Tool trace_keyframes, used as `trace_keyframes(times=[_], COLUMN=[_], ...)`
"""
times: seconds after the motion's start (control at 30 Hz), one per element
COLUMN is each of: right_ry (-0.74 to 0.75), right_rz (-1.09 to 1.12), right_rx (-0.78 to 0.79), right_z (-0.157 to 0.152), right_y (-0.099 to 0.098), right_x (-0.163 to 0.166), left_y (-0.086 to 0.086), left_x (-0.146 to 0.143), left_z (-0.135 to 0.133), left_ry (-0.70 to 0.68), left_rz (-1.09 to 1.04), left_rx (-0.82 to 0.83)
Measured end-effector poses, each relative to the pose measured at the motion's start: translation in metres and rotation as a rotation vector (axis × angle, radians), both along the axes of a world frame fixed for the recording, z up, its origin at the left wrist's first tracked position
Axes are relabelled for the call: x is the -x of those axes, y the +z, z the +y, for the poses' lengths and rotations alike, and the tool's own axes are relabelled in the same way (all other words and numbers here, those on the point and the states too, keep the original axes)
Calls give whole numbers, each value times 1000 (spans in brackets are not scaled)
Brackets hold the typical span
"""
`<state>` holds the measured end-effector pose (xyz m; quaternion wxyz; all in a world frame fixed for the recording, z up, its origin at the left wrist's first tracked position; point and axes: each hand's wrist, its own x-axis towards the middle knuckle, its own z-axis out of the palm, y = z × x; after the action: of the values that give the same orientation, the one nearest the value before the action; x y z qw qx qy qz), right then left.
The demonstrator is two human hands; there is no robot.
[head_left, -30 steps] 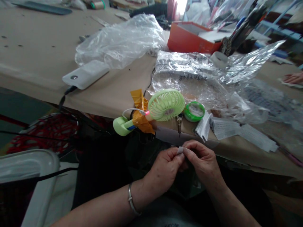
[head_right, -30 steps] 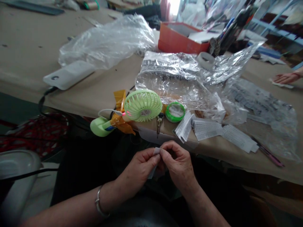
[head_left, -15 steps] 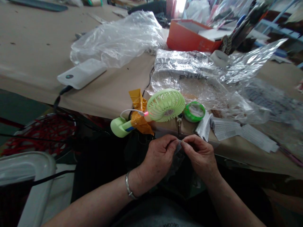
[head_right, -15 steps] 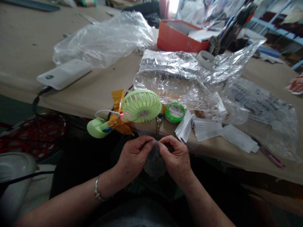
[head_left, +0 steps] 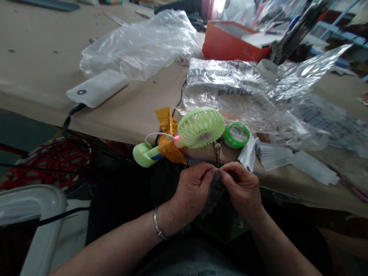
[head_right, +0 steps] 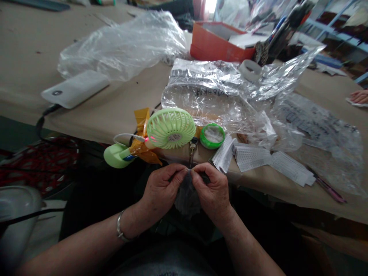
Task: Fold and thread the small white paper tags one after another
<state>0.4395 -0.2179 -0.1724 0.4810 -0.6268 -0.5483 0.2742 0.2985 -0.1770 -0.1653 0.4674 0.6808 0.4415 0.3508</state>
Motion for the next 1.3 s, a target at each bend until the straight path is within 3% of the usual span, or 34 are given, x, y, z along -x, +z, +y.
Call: trace_keyframes(times=[0.33,0.5,0.6,0.7,0.77,0.83,0.93,1.1,1.23,1.3], right_ry=[-49,1,61,5,-72,-88,-55,-111,-106,-93], right_rz=[48,104,-110,-468,-734,-940,-1060,-1021,-948,-908], right_rx=[-29,50,-18,-235,-312,-286,-231,-363,-427,-454], right_z=[2,-25,-44,-47,-41,-34,-29,-29,-31,-37], right_y=[-4,-2,10,21,21,13,-1,-6,4,8], right_x=[3,3,-12,-40,-59,-74,-82,-82,-87,-86], left_y=[0,-1,-14,-34,-44,-49,-46,-31,-20,-15], left_x=[-3,3,6,4,2,0,-3,-12,-24,-31], left_z=[3,-8,-10,-10,-12,-15,-20,-22,-23,-25], left_ry=[17,-10,-28,-25,-36,-83,-145,-168,-207,-241], left_rz=[35,15,23,60,90,93,78,18,-101,-233], left_rx=[-20,25,69,103,141,185,217,328,540,742])
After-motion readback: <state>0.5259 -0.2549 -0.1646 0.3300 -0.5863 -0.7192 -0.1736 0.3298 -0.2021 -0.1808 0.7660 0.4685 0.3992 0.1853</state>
